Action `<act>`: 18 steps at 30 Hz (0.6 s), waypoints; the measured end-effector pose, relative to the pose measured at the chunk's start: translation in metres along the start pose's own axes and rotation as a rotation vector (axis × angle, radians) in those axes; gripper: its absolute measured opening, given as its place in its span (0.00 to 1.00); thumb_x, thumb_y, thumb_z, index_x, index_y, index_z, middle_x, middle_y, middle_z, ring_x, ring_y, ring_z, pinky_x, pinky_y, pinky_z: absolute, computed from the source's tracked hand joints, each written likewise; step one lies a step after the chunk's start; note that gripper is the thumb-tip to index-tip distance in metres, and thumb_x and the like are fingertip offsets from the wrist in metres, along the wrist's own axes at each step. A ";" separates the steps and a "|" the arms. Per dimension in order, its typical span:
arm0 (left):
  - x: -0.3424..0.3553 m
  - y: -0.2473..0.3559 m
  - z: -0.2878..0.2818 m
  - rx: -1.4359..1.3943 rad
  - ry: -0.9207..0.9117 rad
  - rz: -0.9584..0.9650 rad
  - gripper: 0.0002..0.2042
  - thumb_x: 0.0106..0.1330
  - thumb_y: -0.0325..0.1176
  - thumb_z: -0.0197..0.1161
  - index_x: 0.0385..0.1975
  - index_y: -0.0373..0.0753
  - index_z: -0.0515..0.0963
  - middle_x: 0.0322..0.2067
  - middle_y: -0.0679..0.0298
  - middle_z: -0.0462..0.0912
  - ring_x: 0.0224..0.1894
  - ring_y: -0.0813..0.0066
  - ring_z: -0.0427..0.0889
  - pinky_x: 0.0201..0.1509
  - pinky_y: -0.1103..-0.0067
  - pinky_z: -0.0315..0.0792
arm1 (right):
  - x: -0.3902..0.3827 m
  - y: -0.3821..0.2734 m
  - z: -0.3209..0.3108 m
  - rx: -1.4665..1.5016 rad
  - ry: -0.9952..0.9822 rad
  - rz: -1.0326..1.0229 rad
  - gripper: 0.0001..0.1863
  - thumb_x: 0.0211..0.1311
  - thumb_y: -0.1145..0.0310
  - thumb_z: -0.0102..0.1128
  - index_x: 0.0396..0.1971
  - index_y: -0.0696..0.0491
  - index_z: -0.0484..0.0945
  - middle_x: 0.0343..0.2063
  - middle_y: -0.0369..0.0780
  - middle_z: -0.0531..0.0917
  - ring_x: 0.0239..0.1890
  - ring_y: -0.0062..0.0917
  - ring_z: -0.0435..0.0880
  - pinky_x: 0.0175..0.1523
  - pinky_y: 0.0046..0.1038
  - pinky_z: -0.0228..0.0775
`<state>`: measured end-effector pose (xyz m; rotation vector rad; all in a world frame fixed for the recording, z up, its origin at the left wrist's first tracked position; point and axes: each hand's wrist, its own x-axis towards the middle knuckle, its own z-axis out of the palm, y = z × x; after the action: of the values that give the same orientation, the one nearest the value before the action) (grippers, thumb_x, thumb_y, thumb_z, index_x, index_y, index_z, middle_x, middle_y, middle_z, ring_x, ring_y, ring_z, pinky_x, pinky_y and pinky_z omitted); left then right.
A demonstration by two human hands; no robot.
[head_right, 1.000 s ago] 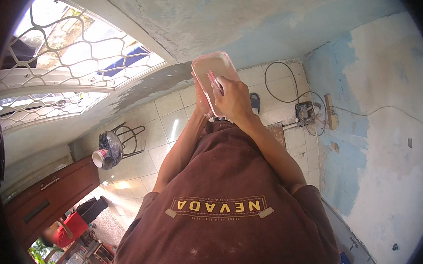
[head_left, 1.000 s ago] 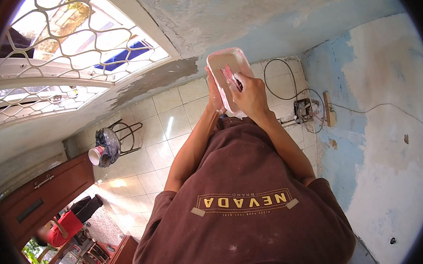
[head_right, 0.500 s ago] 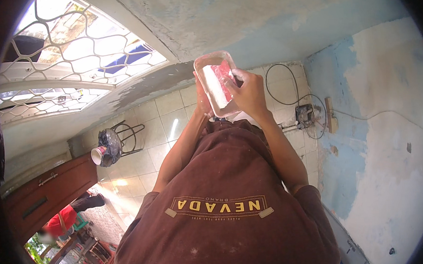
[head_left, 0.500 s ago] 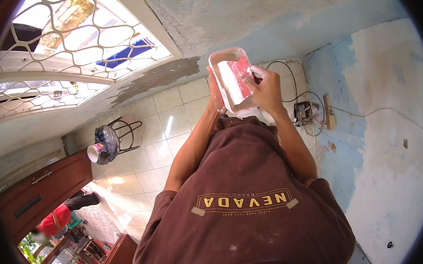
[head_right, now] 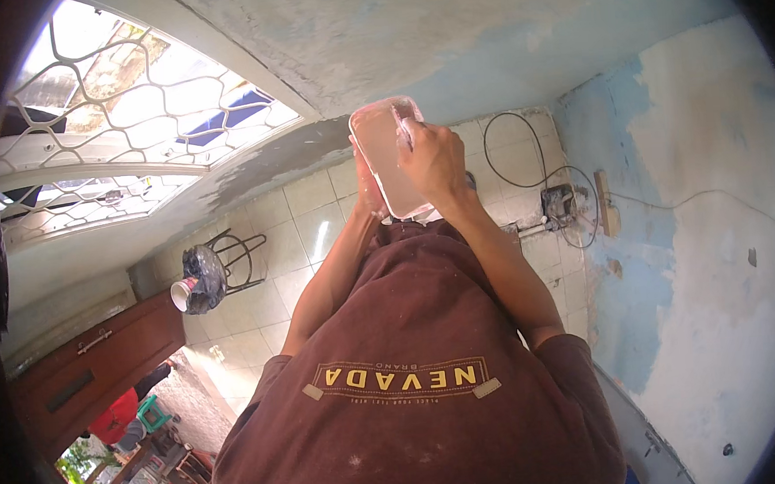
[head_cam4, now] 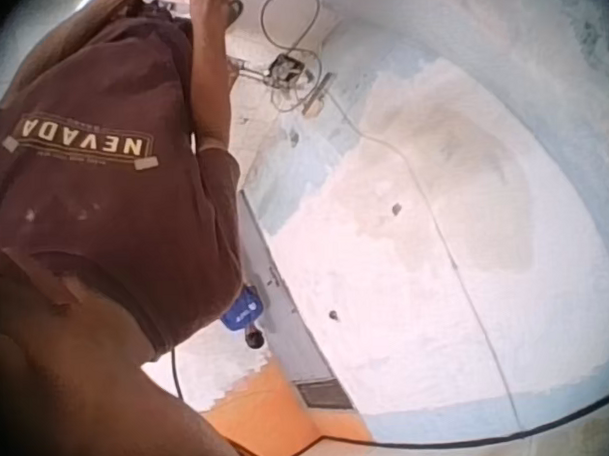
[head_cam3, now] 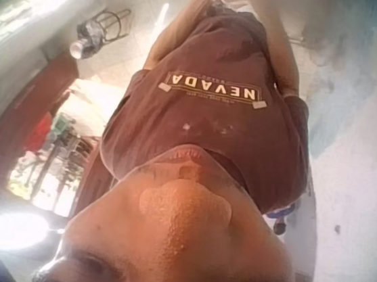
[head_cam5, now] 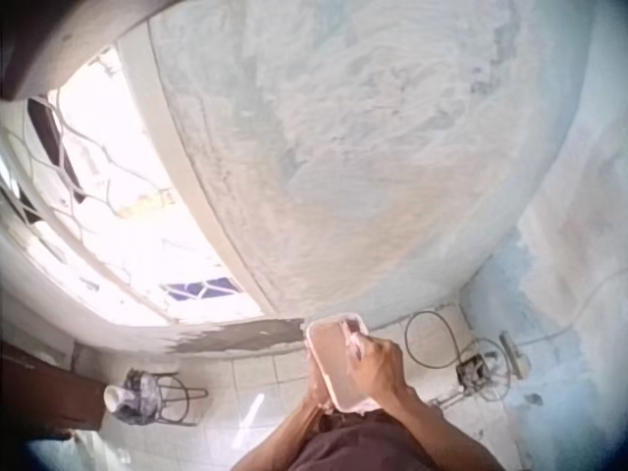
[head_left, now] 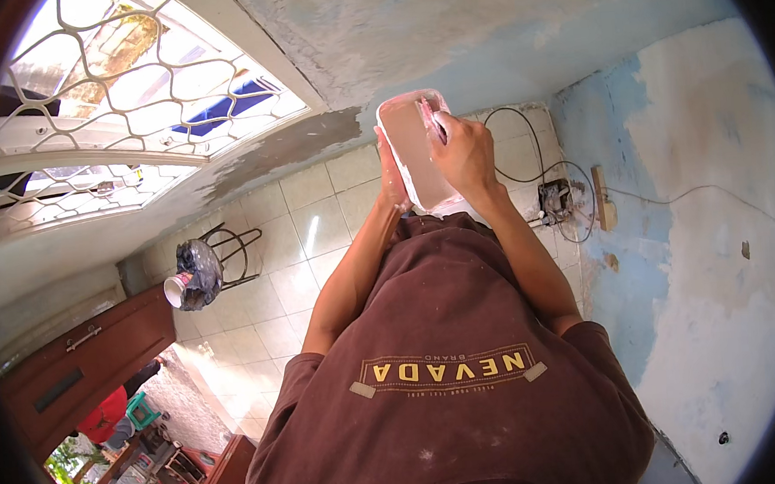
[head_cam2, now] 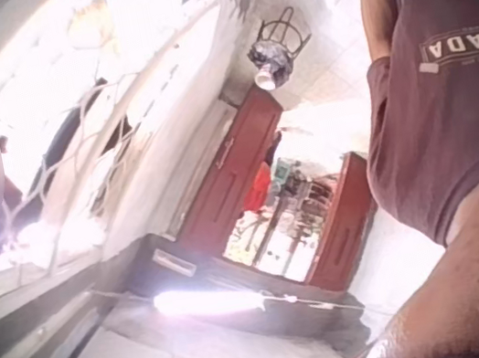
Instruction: The person applies plaster or wall putty to a ceiling and upper wall area using a plastic spreader while holding a container of the material.
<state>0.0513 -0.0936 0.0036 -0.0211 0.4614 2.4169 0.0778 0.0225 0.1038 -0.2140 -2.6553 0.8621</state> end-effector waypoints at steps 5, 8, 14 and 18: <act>-0.002 -0.004 0.000 0.014 -0.002 -0.002 0.36 0.75 0.67 0.32 0.71 0.46 0.61 0.63 0.60 0.73 0.62 0.66 0.75 0.68 0.66 0.72 | -0.006 -0.012 0.009 0.092 -0.082 0.038 0.09 0.60 0.67 0.63 0.28 0.57 0.82 0.20 0.50 0.82 0.25 0.48 0.84 0.33 0.43 0.76; -0.001 -0.004 -0.006 0.035 -0.035 0.012 0.36 0.75 0.67 0.32 0.71 0.47 0.60 0.63 0.61 0.72 0.62 0.66 0.75 0.66 0.67 0.73 | -0.007 -0.014 0.012 0.138 -0.064 0.020 0.10 0.60 0.66 0.64 0.27 0.58 0.82 0.18 0.51 0.81 0.23 0.47 0.83 0.31 0.42 0.75; 0.005 -0.007 -0.012 -0.055 0.090 0.011 0.36 0.75 0.68 0.34 0.69 0.46 0.63 0.59 0.61 0.76 0.59 0.68 0.78 0.63 0.68 0.75 | -0.007 -0.015 0.003 0.283 -0.077 0.018 0.10 0.59 0.67 0.66 0.26 0.59 0.80 0.16 0.51 0.78 0.19 0.46 0.80 0.27 0.39 0.71; 0.007 -0.007 -0.029 -0.027 0.001 -0.036 0.38 0.73 0.69 0.34 0.68 0.44 0.65 0.55 0.60 0.79 0.54 0.66 0.82 0.61 0.67 0.78 | -0.013 -0.006 0.000 0.287 -0.087 0.030 0.11 0.58 0.67 0.69 0.34 0.61 0.84 0.16 0.51 0.78 0.15 0.39 0.77 0.25 0.34 0.68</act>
<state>0.0477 -0.0939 -0.0272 -0.0416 0.4251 2.3880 0.0895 0.0151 0.1040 -0.1473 -2.5707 1.2735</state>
